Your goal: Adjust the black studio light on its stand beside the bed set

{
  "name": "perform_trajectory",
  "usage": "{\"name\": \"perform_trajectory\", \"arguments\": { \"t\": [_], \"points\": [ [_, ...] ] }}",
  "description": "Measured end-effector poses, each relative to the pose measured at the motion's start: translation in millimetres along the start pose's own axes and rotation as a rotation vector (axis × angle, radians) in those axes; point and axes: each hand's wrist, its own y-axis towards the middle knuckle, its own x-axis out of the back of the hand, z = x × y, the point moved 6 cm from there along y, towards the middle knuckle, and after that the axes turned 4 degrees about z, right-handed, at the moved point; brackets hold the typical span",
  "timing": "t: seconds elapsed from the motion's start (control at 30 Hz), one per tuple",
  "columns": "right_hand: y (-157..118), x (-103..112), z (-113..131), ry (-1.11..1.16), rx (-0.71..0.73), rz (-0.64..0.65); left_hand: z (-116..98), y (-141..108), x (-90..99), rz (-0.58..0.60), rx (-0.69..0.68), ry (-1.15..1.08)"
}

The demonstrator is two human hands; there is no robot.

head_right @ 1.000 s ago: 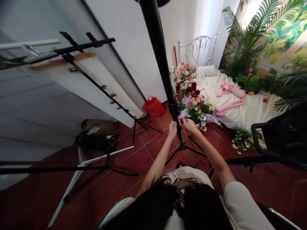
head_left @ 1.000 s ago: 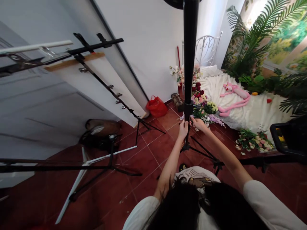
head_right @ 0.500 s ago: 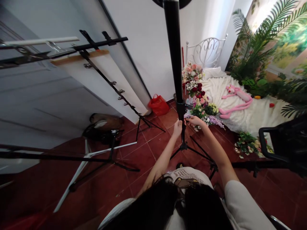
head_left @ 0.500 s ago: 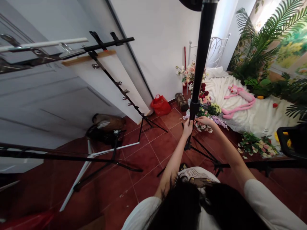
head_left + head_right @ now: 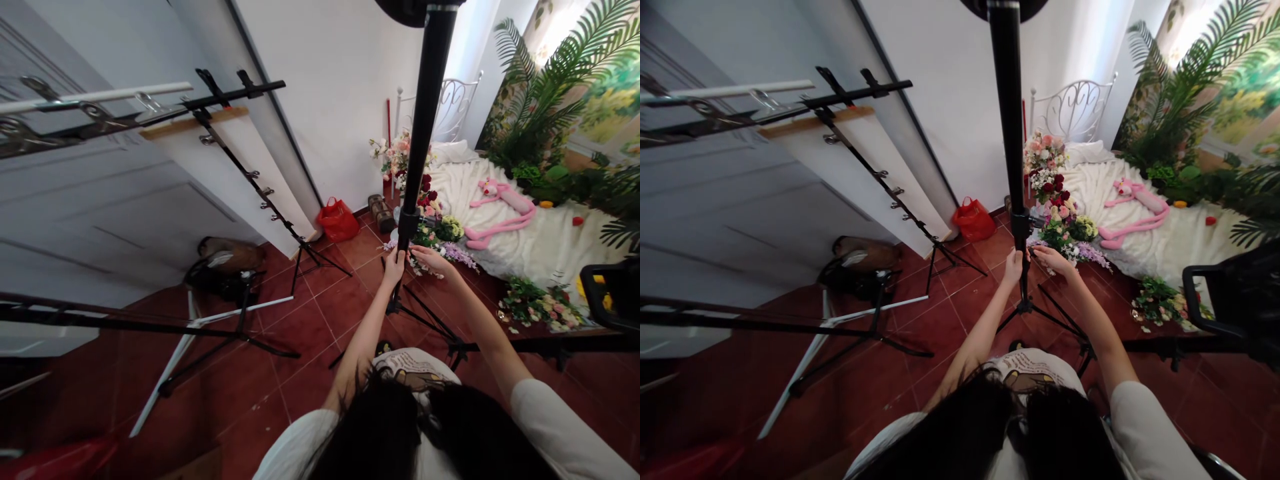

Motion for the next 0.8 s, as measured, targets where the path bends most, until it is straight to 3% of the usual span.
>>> {"name": "perform_trajectory", "arguments": {
  "t": [0.2, 0.43, 0.6, 0.73, 0.8],
  "points": [
    [11.6, 6.3, 10.7, -0.026, -0.091, 0.018, -0.5, 0.8, 0.0, -0.008, 0.000, -0.002],
    [6.4, -11.9, 15.4, 0.000, -0.102, 0.031, -2.0, 0.8, 1.3, -0.054, -0.009, 0.029],
    [12.2, -19.0, 21.7, 0.086, -0.018, -0.061, -3.1, 0.8, 0.3, -0.049, 0.002, 0.003],
    [22.8, -19.0, 37.7, 0.215, 0.107, -0.172, -1.3, 0.4, 1.5, -0.052, 0.020, 0.011],
    [20.6, -18.0, 48.8, 0.284, 0.180, -0.167, 1.5, -0.3, 2.6, -0.058, 0.035, 0.019]
  ]
}}
